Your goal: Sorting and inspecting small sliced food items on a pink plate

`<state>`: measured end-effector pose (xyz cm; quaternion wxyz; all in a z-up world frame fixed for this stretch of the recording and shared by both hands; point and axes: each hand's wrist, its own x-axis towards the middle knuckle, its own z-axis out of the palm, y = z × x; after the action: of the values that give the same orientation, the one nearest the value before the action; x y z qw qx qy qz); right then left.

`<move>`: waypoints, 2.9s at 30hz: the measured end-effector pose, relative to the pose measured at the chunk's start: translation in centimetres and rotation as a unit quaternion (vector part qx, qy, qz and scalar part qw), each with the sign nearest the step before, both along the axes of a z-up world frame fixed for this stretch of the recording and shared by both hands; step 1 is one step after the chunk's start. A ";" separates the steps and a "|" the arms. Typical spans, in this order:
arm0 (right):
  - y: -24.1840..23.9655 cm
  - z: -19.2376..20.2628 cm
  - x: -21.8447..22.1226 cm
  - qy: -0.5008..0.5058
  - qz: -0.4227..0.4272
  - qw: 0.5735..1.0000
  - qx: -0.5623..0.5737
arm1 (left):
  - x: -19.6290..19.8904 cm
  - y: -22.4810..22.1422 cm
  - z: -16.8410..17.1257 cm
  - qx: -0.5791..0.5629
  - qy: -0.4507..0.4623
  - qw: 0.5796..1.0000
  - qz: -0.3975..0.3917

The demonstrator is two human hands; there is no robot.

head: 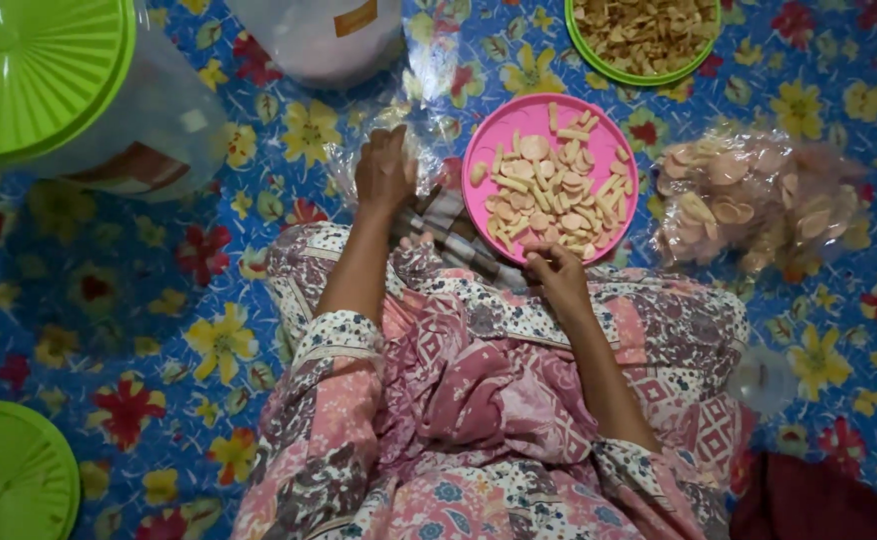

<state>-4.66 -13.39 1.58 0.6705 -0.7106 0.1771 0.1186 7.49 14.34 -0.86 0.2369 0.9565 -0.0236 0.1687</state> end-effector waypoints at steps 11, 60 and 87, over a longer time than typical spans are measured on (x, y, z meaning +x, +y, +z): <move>0.1 -0.3 -0.3 -0.048 0.074 0.993 -0.081 | 3.6 1.1 -4.7 -0.074 -0.023 0.996 0.049; -3.5 -5.1 3.1 -0.038 -0.053 0.998 0.014 | -5.2 -13.8 3.5 -0.514 0.201 0.828 -0.096; -3.0 -1.4 2.1 -0.082 0.013 0.992 -0.099 | -7.6 -14.9 0.8 -0.308 0.084 0.908 -0.273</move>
<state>-2.55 -16.36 0.17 0.6072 -0.7833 0.1232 0.0511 -0.07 -0.54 -0.06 0.5575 0.8028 -0.2107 0.0158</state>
